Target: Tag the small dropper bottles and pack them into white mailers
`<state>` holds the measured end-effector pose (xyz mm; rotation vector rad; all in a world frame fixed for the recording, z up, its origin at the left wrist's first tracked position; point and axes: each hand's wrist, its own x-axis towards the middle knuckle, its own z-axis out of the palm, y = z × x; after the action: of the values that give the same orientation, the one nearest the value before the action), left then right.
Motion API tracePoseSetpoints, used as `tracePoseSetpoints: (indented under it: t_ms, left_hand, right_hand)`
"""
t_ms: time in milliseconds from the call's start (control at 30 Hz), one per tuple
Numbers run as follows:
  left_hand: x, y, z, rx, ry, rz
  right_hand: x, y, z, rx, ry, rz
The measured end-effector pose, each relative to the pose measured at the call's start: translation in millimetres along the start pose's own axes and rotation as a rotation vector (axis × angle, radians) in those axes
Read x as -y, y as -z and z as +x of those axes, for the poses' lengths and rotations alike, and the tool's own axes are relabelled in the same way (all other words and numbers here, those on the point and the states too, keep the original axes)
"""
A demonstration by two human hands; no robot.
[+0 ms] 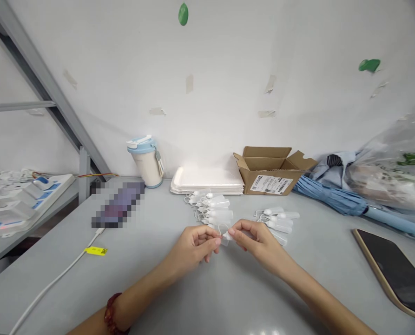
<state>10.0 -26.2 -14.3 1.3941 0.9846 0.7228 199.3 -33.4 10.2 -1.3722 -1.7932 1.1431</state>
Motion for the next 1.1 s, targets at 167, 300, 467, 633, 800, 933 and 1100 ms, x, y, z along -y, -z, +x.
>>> tracePoseSetpoints:
  t_ms: [167,300,467,633,800,933,1100]
  left_hand:
    - [1,-2.9,-1,-0.011,-0.061,0.022]
    - [2,-3.2,0,0.013,-0.067,0.046]
    - [1,-1.0,1,0.068,-0.029,0.037]
    - [-5,6.5,3,0.009,-0.005,-0.005]
    - [-3,20.4,18,-0.208,-0.039,-0.085]
    - [-2,27.9,33,-0.343,-0.090,-0.185]
    - [-4,30.5,37,-0.389,-0.061,-0.226]
  right_hand:
    - [-5,0,1,0.013,0.044,-0.058]
    - [-9,1,0,0.060,0.056,-0.087]
    - [-7,4,0,0.111,0.048,-0.109]
    - [-6,14,2,0.047,0.090,-0.210]
    - [-26,43,11,-0.259,0.167,-0.518]
    - [-48,69,20,-0.417,0.154,-0.723]
    - [-58,88,24,-0.461,0.088,-0.917]
